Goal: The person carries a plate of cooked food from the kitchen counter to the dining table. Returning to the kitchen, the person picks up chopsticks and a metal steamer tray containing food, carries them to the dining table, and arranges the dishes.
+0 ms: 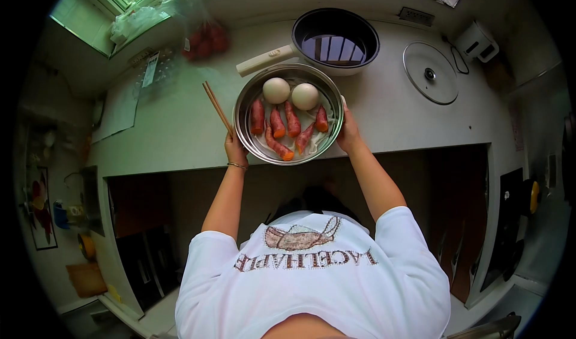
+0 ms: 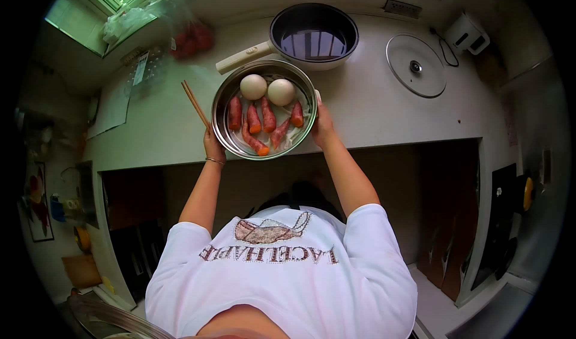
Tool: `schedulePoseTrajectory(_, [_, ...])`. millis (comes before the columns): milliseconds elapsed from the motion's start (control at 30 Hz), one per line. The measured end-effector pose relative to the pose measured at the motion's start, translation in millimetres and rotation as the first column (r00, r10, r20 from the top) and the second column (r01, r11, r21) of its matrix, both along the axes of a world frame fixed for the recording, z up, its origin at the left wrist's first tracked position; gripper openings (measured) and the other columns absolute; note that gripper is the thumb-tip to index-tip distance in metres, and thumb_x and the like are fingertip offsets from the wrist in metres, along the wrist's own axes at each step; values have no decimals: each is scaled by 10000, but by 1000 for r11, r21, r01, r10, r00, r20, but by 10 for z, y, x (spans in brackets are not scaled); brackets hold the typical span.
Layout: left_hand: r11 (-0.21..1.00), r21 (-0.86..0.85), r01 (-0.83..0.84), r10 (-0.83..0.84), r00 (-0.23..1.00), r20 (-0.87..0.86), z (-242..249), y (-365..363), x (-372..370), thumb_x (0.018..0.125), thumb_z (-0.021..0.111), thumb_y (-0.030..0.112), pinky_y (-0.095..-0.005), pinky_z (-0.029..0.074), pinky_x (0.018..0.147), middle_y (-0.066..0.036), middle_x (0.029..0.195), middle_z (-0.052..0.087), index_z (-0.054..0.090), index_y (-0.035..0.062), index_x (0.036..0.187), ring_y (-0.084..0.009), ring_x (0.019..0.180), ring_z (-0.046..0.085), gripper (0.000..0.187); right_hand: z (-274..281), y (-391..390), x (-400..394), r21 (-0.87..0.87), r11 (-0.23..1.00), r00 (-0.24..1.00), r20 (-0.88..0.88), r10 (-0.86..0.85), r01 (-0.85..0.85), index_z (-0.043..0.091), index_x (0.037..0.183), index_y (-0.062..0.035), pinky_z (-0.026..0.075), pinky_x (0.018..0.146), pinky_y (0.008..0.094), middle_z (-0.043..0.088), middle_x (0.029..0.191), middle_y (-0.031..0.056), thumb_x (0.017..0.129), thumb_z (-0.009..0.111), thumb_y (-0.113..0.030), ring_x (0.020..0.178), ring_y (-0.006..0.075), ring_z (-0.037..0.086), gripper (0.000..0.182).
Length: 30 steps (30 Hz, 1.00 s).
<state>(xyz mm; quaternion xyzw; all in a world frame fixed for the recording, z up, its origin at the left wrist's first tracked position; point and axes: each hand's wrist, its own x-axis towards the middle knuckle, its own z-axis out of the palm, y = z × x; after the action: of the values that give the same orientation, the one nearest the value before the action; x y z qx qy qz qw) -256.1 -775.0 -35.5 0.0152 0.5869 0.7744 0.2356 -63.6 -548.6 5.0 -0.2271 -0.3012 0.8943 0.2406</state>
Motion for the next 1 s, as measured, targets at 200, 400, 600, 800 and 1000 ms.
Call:
schedulePoseTrajectory(200, [999,4,-38,39,999,-29,-2,-54,95,828,517,322,-240,483,600,-22,779,582,515,42,929,-118,675,571,298,-11,-2,71,17,1000,998,54,-13,12,418,1157,-43,400,867,330,520,1071,83,882,325,-351,976,191,509,424])
schedulePoseTrajectory(400, [994,94,54,-58,998,33,387,136,452,832,532,213,-206,461,535,-3,764,582,528,44,967,-78,630,551,216,155,52,561,0,995,995,-23,-101,101,411,1157,-13,397,875,342,505,1089,108,875,345,-310,990,207,500,414])
schedulePoseTrajectory(600, [961,145,236,-247,967,65,729,266,647,836,525,188,-181,450,563,26,856,572,482,68,1120,-53,692,543,311,481,-75,1053,24,970,970,-27,-240,241,422,1150,-21,411,864,355,515,1082,118,889,307,-323,975,217,513,415])
schedulePoseTrajectory(800, [862,101,497,-505,859,82,1021,833,838,841,516,182,-160,420,532,47,859,556,482,80,1133,-25,654,499,310,409,-322,1751,83,808,812,-46,-582,584,435,1140,0,420,859,385,522,1081,146,890,300,-359,971,249,526,458])
schedulePoseTrajectory(1000, [550,122,826,-834,552,23,1349,1261,1577,850,503,207,-130,217,354,83,705,517,509,106,1115,18,455,350,284,519,-1214,2674,11,436,435,30,-900,900,465,1079,-25,450,796,355,544,1012,117,893,334,-310,897,225,546,365])
